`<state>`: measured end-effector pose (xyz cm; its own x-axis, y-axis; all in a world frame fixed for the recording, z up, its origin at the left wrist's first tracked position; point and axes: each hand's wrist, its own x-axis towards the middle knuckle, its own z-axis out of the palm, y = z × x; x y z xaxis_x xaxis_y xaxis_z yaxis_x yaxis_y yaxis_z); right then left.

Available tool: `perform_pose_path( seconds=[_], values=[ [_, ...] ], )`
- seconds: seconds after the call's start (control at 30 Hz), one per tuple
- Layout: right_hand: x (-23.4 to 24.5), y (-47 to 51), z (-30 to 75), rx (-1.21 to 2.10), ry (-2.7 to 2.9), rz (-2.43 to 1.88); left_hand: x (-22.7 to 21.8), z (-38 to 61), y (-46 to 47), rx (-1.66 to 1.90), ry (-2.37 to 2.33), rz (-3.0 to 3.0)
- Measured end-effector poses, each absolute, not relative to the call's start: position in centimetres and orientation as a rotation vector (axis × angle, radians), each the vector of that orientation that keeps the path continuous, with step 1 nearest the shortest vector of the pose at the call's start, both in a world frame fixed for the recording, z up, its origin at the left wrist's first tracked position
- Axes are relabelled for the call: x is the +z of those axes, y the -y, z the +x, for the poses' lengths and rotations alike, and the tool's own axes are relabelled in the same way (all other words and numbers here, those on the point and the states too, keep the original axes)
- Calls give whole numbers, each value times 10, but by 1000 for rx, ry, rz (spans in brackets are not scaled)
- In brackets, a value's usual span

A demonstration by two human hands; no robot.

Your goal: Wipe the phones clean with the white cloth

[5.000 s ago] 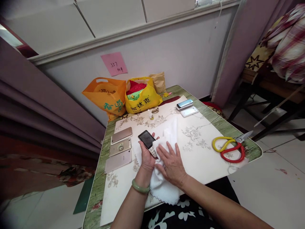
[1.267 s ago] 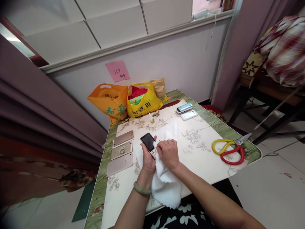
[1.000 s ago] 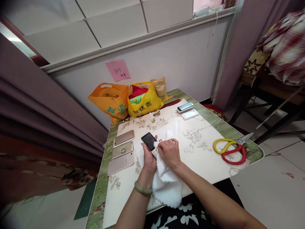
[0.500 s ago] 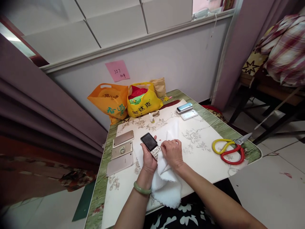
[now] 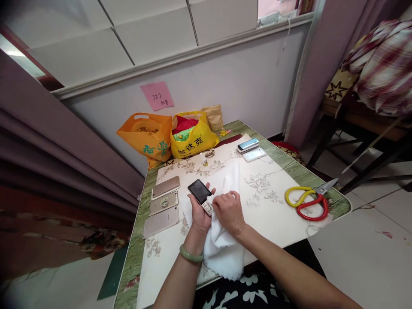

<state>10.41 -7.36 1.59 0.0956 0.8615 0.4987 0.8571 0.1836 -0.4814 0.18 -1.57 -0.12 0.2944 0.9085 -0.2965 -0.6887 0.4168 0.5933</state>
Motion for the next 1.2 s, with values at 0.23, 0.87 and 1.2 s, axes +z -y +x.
perform_pose_path(
  seconds=[0.23,0.87,1.2],
  values=[
    [11,72,105,28,1738,-1607,0,3,17,1143,-685,391],
    [4,66,152,65,1498,-1812,8,3,18,1154,-647,288],
    [19,77,129,81,1512,-1620,6,2,17,1118,-647,305]
  ],
)
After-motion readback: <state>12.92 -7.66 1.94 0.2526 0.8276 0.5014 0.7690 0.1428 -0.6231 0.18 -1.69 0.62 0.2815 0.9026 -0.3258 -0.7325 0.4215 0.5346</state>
